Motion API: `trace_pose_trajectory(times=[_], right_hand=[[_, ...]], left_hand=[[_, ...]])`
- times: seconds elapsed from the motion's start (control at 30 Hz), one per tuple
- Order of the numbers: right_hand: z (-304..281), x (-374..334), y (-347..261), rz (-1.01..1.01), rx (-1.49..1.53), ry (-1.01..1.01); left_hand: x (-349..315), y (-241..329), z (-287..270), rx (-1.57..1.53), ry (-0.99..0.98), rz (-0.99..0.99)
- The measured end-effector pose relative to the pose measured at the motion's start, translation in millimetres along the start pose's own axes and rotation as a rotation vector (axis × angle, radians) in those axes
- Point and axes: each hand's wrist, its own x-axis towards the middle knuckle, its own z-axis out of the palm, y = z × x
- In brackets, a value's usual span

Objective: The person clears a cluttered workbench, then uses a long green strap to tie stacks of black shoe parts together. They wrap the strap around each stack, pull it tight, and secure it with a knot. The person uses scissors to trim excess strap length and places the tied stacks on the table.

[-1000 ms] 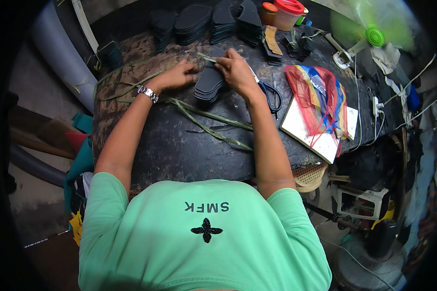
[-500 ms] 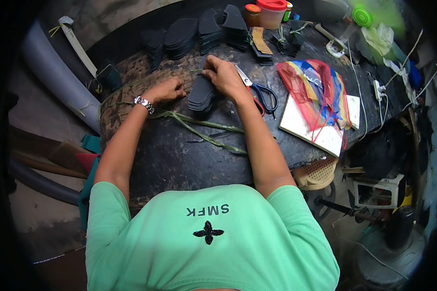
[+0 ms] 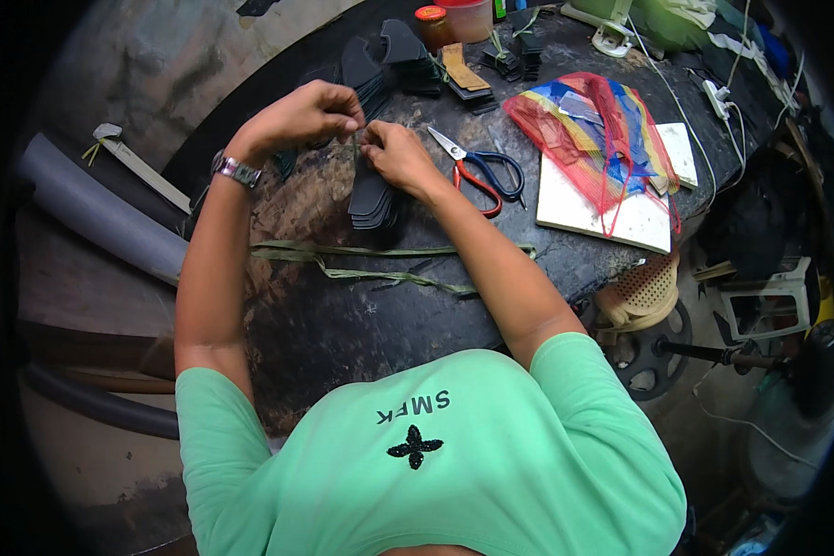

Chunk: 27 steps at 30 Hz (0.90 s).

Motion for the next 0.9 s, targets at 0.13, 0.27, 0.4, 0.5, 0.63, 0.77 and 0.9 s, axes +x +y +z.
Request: trace_pose_trajectory(times=[0.13,0.27,0.4,0.5,0.63,0.77,0.9], right_hand=[[-7.4,3.2,7.3,0.100,0.174,-0.145],[-13.0,0.3,9.2,0.026,0.348,-0.209],[-10.3,-0.7,3.8,0.087,0.301,-0.179],[-9.7,-0.3,-2.6,0.102,0.263,-0.147],[-14.6,0.2,-8.4,0.168,0.216,-0.175],[-14.5,0.8,-9.4,0.172,0.244,-0.158],[-11.8,2.4,-6.4,0.127,0.284,-0.132]], left_hand=[[27.1,14.2,-1.1,-0.012,-0.051,0.038],[42.2,7.0,-2.1,-0.025,-0.086,0.067],[42.5,-13.6,-0.9,0.358,0.351,0.192],[27.0,-20.3,9.9,0.769,1.198,0.379],[-13.6,-17.6,71.2,0.176,1.059,0.399],[-27.3,-27.5,121.6,0.008,0.908,0.116],[-20.6,-46.5,129.9,-0.061,0.857,0.109]])
